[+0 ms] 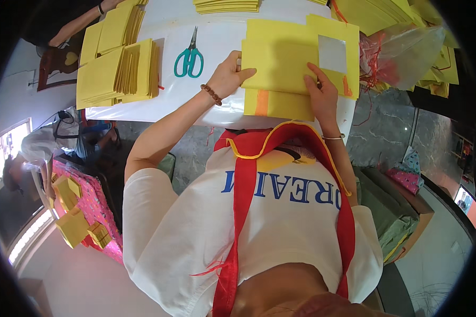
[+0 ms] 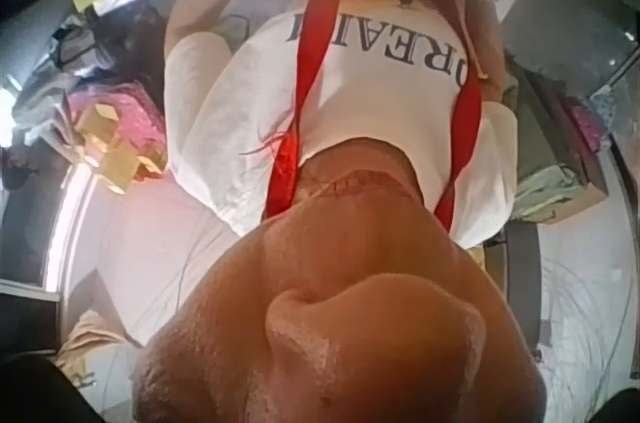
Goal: Manual folding and assembly of yellow paper sheets with silver foil squares.
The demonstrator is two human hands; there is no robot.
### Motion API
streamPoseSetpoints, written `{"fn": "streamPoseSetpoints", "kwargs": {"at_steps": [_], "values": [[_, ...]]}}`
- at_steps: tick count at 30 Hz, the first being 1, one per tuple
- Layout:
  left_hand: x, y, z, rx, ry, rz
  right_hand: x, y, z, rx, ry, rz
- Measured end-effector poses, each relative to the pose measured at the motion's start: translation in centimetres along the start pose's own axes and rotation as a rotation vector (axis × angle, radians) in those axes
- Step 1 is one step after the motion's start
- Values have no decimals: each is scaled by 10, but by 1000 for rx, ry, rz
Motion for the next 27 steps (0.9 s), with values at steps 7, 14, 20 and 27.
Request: {"fn": "streamPoseSetpoints", "kwargs": {"at_steps": [7, 14, 20, 27], "values": [[-5, -3, 1, -39, -38, 60, -2, 3, -3, 14, 44, 28], [-78, 24, 9, -201, 820, -866, 2, 1, -2, 8, 59, 50], [-46, 82, 3, 44, 806, -964, 9, -2, -2, -1, 55, 80], [-36, 85, 1, 31, 805, -1039, 19, -9, 18, -201, -235, 359]]}}
Point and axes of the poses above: each hand's wrist, its own z-axis away from the middle knuckle, its own y-axis out of the palm, x = y × z, the point moved 5 cm from there along -z, towards the middle knuckle, and after that the axes turned 14 degrees about z, right-handed, at the moved point
